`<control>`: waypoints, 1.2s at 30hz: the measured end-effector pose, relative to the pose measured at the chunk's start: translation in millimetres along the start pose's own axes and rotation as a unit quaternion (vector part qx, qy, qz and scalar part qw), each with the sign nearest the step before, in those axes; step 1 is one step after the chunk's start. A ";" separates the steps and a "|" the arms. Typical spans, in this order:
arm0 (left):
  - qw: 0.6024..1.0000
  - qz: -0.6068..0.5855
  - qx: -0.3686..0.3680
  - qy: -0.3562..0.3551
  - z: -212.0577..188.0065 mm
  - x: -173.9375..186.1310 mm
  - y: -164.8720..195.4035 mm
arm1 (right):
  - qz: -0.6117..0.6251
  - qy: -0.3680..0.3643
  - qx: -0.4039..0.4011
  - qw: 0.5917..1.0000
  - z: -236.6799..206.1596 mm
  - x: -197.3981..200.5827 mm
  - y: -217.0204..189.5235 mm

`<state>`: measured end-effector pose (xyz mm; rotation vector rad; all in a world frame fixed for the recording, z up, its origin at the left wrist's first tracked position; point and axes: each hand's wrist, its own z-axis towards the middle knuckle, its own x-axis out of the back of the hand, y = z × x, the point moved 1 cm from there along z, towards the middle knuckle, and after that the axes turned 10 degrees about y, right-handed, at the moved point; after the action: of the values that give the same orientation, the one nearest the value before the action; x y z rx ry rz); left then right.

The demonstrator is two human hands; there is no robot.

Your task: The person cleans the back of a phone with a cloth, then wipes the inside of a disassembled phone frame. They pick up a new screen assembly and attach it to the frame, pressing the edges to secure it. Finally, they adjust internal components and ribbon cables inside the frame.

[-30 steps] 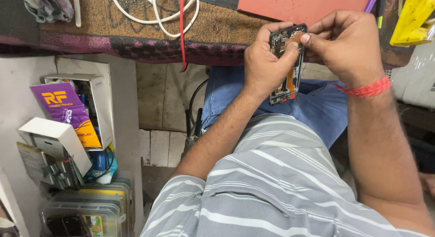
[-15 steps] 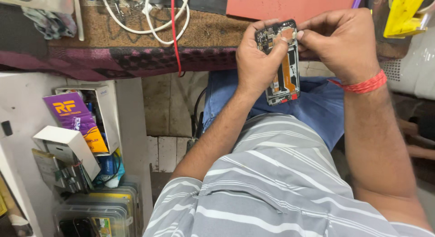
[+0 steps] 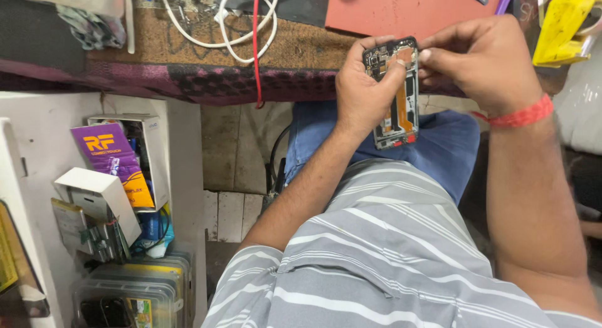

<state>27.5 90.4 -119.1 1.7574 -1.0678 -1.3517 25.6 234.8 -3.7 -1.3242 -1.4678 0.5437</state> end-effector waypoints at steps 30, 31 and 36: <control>0.999 -0.018 -0.003 0.040 6.9 -0.4 -15.3 | -0.260 0.066 0.342 0.901 -27.9 -24.7 19.8; 0.999 -0.037 0.000 0.038 7.7 1.1 -14.1 | -0.323 0.075 0.372 0.867 -27.4 -24.6 16.4; 0.988 -0.145 0.058 -0.012 15.1 0.2 -12.6 | 0.111 0.079 0.141 0.981 -43.6 -1.2 19.6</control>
<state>15.4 95.4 -133.8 2.0499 -0.9441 -1.5122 72.7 226.5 -5.2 -1.2793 -1.0750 0.7440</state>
